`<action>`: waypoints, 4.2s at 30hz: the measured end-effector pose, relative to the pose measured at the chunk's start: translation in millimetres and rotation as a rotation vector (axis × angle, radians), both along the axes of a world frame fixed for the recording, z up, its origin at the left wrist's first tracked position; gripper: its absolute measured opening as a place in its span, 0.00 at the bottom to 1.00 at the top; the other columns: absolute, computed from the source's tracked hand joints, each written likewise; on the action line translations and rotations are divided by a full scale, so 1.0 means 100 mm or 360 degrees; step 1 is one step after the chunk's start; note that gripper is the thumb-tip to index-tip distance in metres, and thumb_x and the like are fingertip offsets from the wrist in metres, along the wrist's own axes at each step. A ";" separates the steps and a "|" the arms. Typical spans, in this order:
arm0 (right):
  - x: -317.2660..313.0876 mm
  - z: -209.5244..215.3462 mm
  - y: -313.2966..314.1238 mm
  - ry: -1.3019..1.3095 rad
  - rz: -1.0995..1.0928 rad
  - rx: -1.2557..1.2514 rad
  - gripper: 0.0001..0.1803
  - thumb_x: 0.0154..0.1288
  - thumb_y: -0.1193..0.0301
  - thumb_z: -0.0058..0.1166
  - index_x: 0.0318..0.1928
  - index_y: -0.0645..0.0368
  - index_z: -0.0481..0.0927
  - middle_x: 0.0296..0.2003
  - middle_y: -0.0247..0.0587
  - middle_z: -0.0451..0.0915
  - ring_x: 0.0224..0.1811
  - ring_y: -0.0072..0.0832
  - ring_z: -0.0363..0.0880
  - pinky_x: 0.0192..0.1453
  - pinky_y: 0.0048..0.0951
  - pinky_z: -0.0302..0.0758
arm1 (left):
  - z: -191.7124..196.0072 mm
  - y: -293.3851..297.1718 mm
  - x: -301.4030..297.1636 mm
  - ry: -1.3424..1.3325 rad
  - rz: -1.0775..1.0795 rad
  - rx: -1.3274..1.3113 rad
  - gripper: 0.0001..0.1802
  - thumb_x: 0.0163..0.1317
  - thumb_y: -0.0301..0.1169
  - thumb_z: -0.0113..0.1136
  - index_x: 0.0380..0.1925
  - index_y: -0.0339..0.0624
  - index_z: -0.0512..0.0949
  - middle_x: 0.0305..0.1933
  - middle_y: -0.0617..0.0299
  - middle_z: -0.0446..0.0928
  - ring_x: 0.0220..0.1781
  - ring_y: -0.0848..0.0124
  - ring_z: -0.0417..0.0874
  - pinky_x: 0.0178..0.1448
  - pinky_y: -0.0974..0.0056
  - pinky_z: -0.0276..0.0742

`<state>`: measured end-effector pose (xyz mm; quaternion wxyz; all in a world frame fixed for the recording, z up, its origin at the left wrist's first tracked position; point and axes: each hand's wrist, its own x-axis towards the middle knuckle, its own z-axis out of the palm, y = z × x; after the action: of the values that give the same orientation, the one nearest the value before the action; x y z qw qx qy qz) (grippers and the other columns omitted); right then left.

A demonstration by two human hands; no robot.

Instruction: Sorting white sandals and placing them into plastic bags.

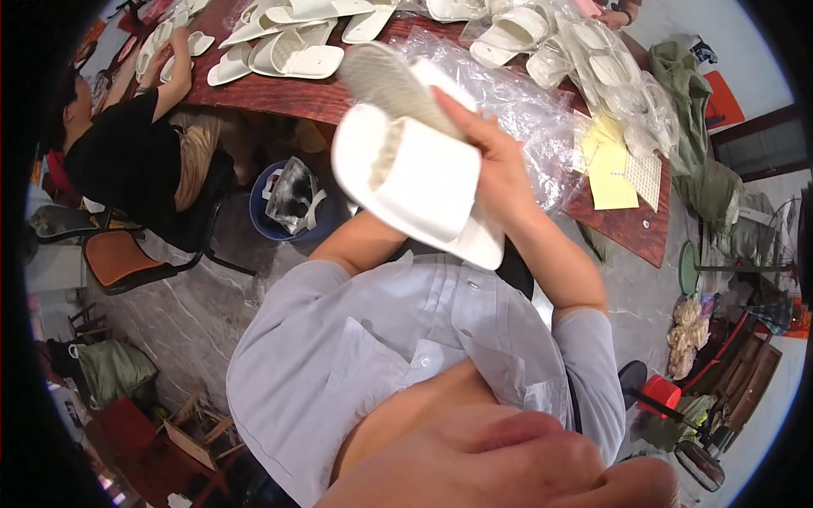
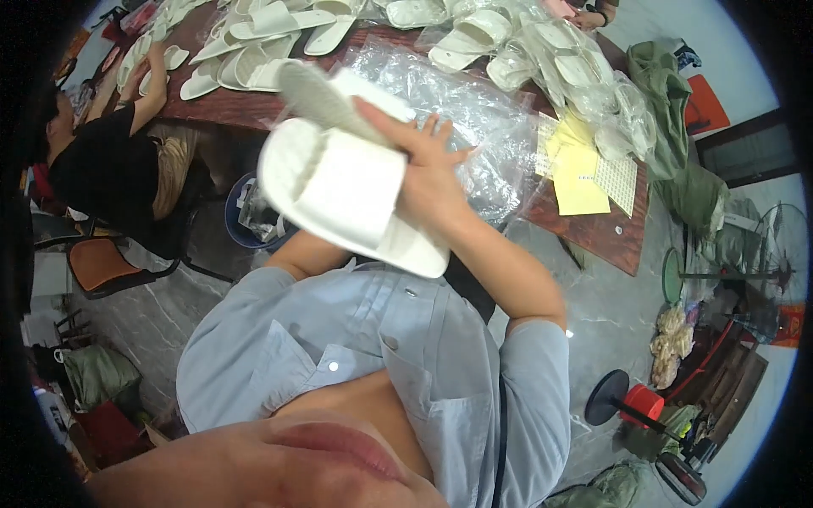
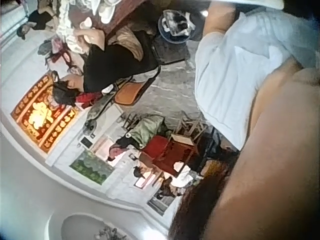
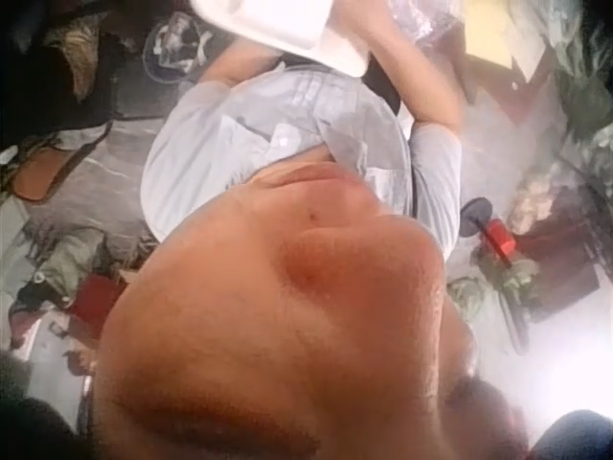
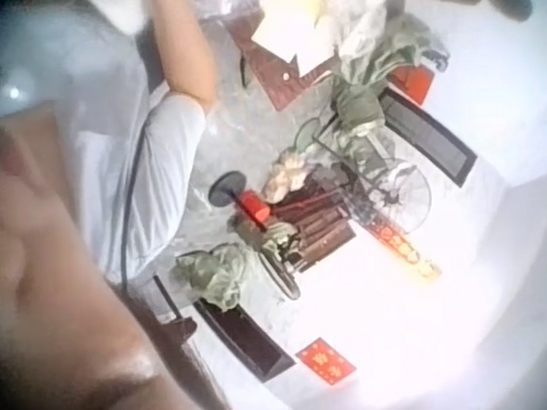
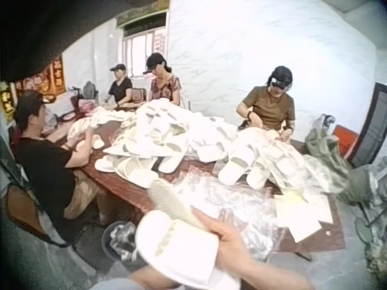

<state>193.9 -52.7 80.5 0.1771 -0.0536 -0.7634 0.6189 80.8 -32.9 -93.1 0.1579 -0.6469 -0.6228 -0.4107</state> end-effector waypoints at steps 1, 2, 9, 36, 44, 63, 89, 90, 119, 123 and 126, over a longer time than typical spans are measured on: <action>-0.01 -0.04 0.07 0.0110 -0.0119 0.0082 0.34 0.64 0.83 0.55 0.70 0.49 0.68 0.63 0.36 0.75 0.55 0.20 0.77 0.60 0.23 0.73 | 0.02 -0.02 0.01 -0.0120 -0.0035 0.0063 0.34 0.69 0.51 0.48 0.70 0.48 0.62 0.70 0.47 0.64 0.73 0.53 0.62 0.74 0.45 0.55; 0.01 -0.03 0.20 0.0101 -0.0195 -0.0072 0.33 0.64 0.84 0.54 0.69 0.49 0.70 0.61 0.36 0.76 0.56 0.21 0.77 0.61 0.24 0.73 | 0.04 -0.05 0.00 -0.0243 -0.0071 0.0129 0.33 0.70 0.50 0.48 0.70 0.46 0.62 0.70 0.47 0.64 0.73 0.54 0.63 0.75 0.46 0.56; 0.11 -0.35 1.25 0.0190 -0.0906 0.0855 0.39 0.56 0.88 0.40 0.68 0.46 0.72 0.55 0.58 0.79 0.58 0.40 0.78 0.63 0.29 0.70 | 0.51 -0.23 0.16 0.0135 0.0416 -0.1192 0.53 0.49 0.69 0.61 0.70 0.49 0.65 0.76 0.43 0.53 0.77 0.36 0.46 0.70 0.24 0.41; 0.15 -0.64 1.08 -0.0611 -0.0394 0.1633 0.48 0.57 0.78 0.52 0.74 0.25 0.55 0.69 0.61 0.60 0.75 0.48 0.54 0.71 0.57 0.56 | 0.71 -0.88 -0.71 -0.0475 0.0520 -0.0983 0.45 0.44 0.36 0.78 0.67 0.62 0.70 0.59 0.48 0.71 0.61 0.51 0.71 0.67 0.55 0.69; 0.51 -1.03 1.86 -0.0248 -0.0729 -0.0300 0.20 0.69 0.75 0.52 0.61 0.59 0.77 0.58 0.37 0.78 0.59 0.22 0.74 0.62 0.24 0.69 | 0.67 -0.90 -0.76 -0.0359 0.0424 -0.0978 0.45 0.44 0.38 0.78 0.66 0.62 0.71 0.59 0.48 0.70 0.62 0.51 0.70 0.67 0.55 0.69; 0.39 -1.22 1.68 -0.0033 -0.0972 0.0627 0.09 0.64 0.75 0.58 0.44 0.61 0.84 0.40 0.46 0.83 0.42 0.36 0.83 0.50 0.31 0.75 | 1.00 -0.24 0.22 -0.0096 0.0565 -0.0725 0.39 0.56 0.43 0.68 0.68 0.57 0.65 0.45 0.45 0.75 0.47 0.48 0.78 0.53 0.50 0.76; 0.31 -1.32 1.72 -0.0005 -0.1070 0.0668 0.06 0.60 0.76 0.59 0.38 0.60 0.77 0.40 0.43 0.80 0.43 0.41 0.78 0.49 0.38 0.72 | 0.74 0.05 -0.19 0.0072 0.0873 -0.0881 0.50 0.54 0.68 0.59 0.73 0.62 0.57 0.64 0.40 0.67 0.69 0.42 0.63 0.62 0.36 0.63; 0.30 -1.27 1.68 -0.0040 -0.1075 0.0858 0.06 0.59 0.76 0.60 0.38 0.60 0.78 0.40 0.43 0.79 0.44 0.42 0.78 0.49 0.38 0.72 | 0.75 0.05 -0.18 0.0065 0.0874 -0.0879 0.50 0.54 0.68 0.59 0.73 0.62 0.57 0.64 0.40 0.67 0.69 0.42 0.63 0.62 0.36 0.63; 0.39 -1.28 1.82 -0.0081 -0.0936 0.0333 0.08 0.62 0.75 0.60 0.41 0.64 0.80 0.43 0.43 0.76 0.47 0.31 0.74 0.54 0.31 0.70 | 0.78 0.04 -0.13 -0.0024 0.0878 -0.0905 0.48 0.56 0.61 0.61 0.73 0.59 0.57 0.65 0.38 0.66 0.69 0.42 0.62 0.66 0.38 0.58; 0.35 -1.33 1.86 -0.0158 -0.1007 0.0778 0.08 0.61 0.74 0.60 0.40 0.63 0.80 0.47 0.47 0.75 0.51 0.38 0.73 0.59 0.37 0.68 | 0.78 0.04 -0.12 -0.0038 0.0864 -0.0908 0.47 0.56 0.61 0.61 0.73 0.59 0.57 0.64 0.38 0.66 0.69 0.42 0.63 0.66 0.37 0.59; 0.37 -1.36 1.91 -0.0104 -0.0987 0.0261 0.07 0.60 0.73 0.61 0.38 0.62 0.81 0.49 0.49 0.74 0.52 0.41 0.72 0.60 0.38 0.67 | 0.77 0.05 -0.13 -0.0061 0.0836 -0.0895 0.48 0.54 0.60 0.62 0.72 0.56 0.59 0.65 0.38 0.65 0.70 0.41 0.60 0.66 0.38 0.57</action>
<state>231.3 138.1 -55.5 0.3365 -0.2890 -0.7633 0.4697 67.7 -27.7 -16.0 0.0625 -0.4757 -0.8584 -0.1814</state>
